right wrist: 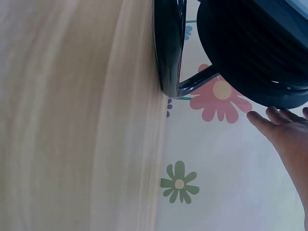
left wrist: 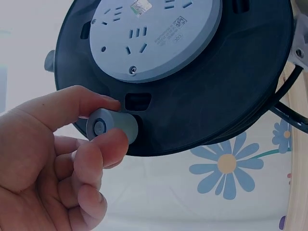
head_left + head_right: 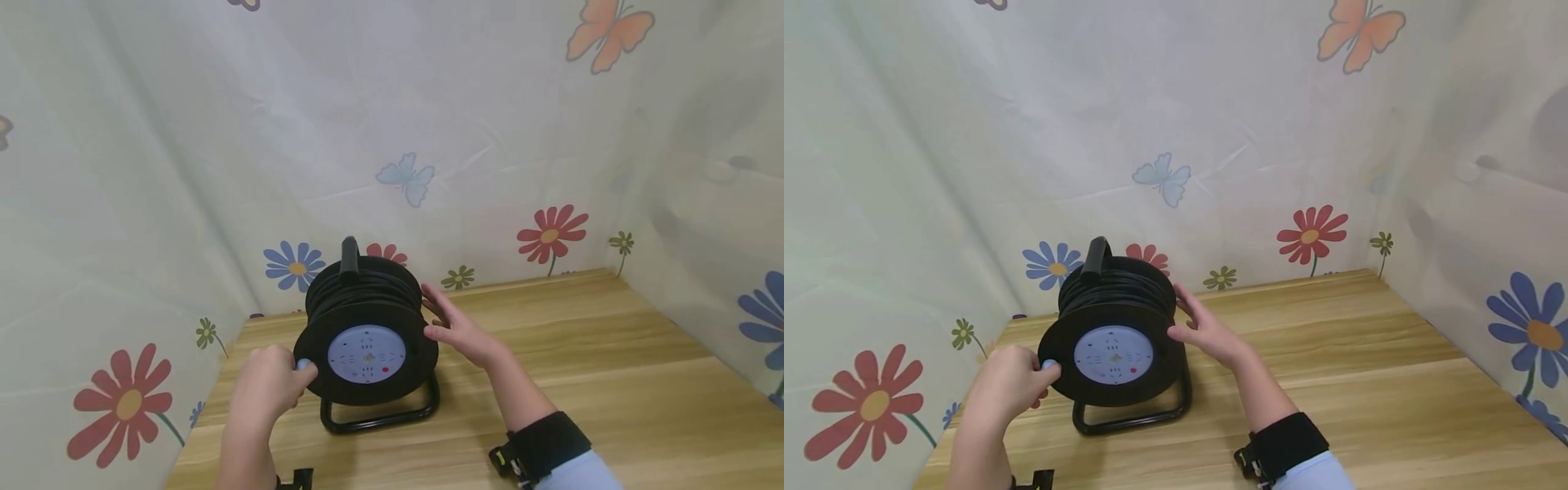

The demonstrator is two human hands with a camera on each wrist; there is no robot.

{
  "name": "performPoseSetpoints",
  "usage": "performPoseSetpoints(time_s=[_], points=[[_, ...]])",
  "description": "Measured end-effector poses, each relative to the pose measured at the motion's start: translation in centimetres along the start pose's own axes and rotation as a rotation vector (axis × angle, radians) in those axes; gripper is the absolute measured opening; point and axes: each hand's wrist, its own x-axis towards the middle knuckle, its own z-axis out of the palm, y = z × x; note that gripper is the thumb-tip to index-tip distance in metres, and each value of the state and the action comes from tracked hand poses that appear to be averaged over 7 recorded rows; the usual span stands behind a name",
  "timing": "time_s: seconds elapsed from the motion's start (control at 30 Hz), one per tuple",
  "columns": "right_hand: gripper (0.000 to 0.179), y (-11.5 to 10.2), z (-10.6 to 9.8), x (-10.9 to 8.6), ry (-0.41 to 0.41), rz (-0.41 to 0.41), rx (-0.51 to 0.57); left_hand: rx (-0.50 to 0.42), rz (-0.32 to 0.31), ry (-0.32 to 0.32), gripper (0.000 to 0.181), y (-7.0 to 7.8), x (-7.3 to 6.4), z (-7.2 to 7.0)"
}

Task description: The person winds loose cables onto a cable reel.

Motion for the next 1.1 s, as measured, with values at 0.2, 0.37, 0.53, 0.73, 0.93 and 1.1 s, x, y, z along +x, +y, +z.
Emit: performPoseSetpoints(time_s=[0.2,0.37,0.53,0.73,0.93,1.1], points=[[0.089,0.0,0.3,0.2,0.021,-0.019,-0.024,-0.04,0.01,0.054,0.044,0.2,-0.2,-0.3],[0.093,0.2,0.5,0.3,0.024,-0.03,-0.029,-0.073,0.023,0.109,0.043,0.5,-0.3,-0.3],[0.094,0.2,0.5,0.3,0.034,-0.034,-0.039,-0.082,0.058,0.182,0.042,0.9,-0.3,-0.3],[0.096,0.0,0.3,0.3,0.03,-0.028,-0.035,-0.113,0.092,0.235,0.037,1.2,-0.2,-0.2],[0.094,-0.1,0.3,0.2,0.044,-0.02,-0.044,-0.214,0.083,0.249,0.035,1.8,-0.3,0.0],[0.09,-0.1,0.3,0.3,0.039,-0.024,-0.047,-0.308,0.12,0.292,0.034,2.2,-0.4,0.4]])
